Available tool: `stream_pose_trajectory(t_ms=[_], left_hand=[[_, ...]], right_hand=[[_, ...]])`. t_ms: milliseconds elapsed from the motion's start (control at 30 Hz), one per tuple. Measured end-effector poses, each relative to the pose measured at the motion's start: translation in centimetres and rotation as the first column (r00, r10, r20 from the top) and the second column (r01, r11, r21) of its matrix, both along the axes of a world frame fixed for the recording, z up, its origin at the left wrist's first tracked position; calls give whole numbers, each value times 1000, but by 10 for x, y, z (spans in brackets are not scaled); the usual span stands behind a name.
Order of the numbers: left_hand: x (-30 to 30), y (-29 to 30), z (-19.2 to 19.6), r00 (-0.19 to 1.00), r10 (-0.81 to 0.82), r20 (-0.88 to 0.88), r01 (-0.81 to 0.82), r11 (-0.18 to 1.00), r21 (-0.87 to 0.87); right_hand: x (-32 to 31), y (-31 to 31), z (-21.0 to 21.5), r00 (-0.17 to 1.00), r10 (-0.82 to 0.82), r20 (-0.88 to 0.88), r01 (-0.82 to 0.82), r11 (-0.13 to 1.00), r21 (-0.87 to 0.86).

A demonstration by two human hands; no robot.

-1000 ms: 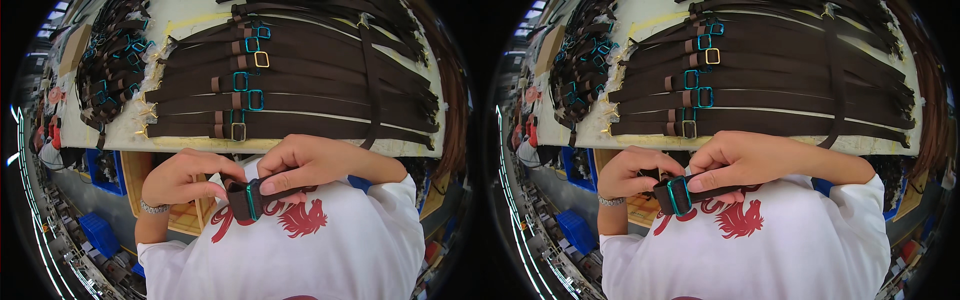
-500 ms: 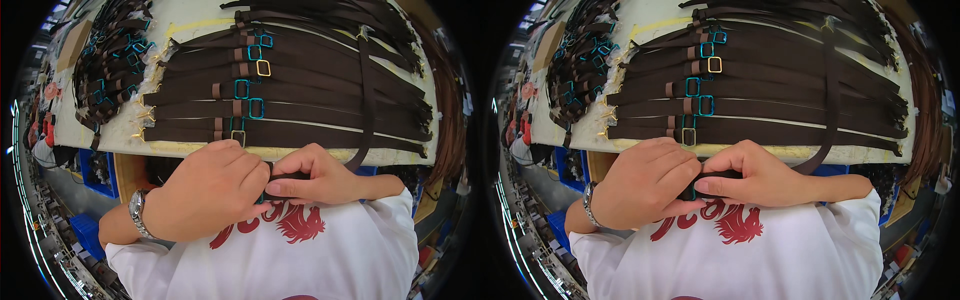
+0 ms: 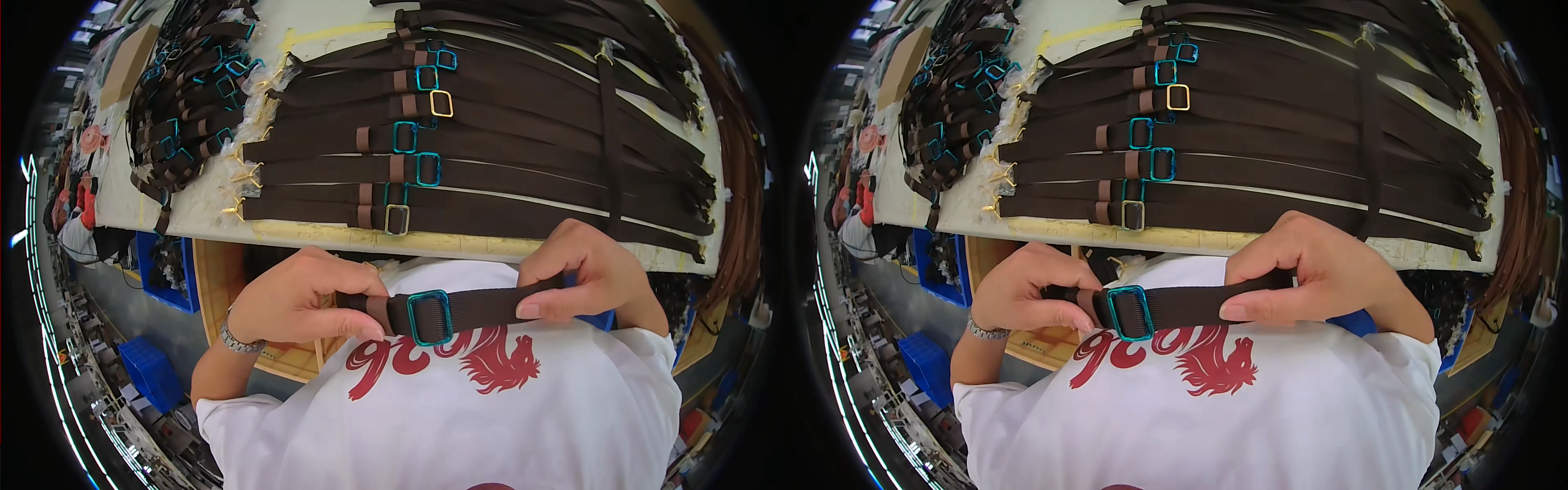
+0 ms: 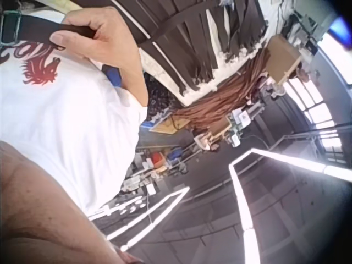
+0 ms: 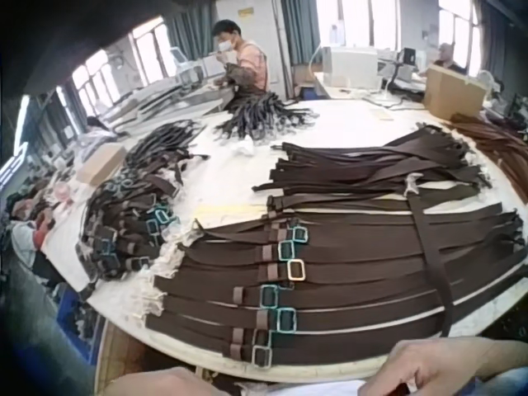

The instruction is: The person assembles brown fabric belts by hand at a factory workstation. They thread the belt ends through metal buckles and plastic keepers, then fold and align the fabric to secure the hardware. The person handles multiple belts sequentially, moving finished units aside and retrieving new ones from a pile.

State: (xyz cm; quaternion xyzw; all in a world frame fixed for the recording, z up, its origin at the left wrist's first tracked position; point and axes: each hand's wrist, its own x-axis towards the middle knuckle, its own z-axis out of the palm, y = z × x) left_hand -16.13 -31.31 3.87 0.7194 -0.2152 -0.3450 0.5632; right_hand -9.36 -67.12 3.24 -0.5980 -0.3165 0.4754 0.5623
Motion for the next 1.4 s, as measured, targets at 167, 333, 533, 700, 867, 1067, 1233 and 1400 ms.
stream_pose_trajectory(t_ms=[167,333,533,700,867,1067,1233,1400], left_hand=[[-5,-29,7,946,-55,319,1,986,165],[11,-28,-6,985,-33,168,46,997,-70],[8,-20,-25,934,125,-335,-182,973,-143],[21,59,-10,877,461,133,-479,860,178],[35,122,-22,691,399,602,-659,690,299],[48,114,-63,426,-43,904,-662,666,344],[58,108,-73,420,-112,900,-658,645,388],[61,105,-83,428,-266,864,-595,636,491]], right_hand=[[-10,31,5,917,93,387,-71,995,-72],[-15,59,3,989,136,-61,-135,991,21],[-8,55,-4,965,108,-240,-98,994,51],[39,-48,-5,935,-146,-322,131,989,-66],[66,-270,-29,574,-767,287,817,559,-140],[46,-419,-7,-16,-344,939,972,214,95],[18,-519,-52,-140,272,952,980,173,95],[-1,-537,-133,9,330,944,999,-43,6]])
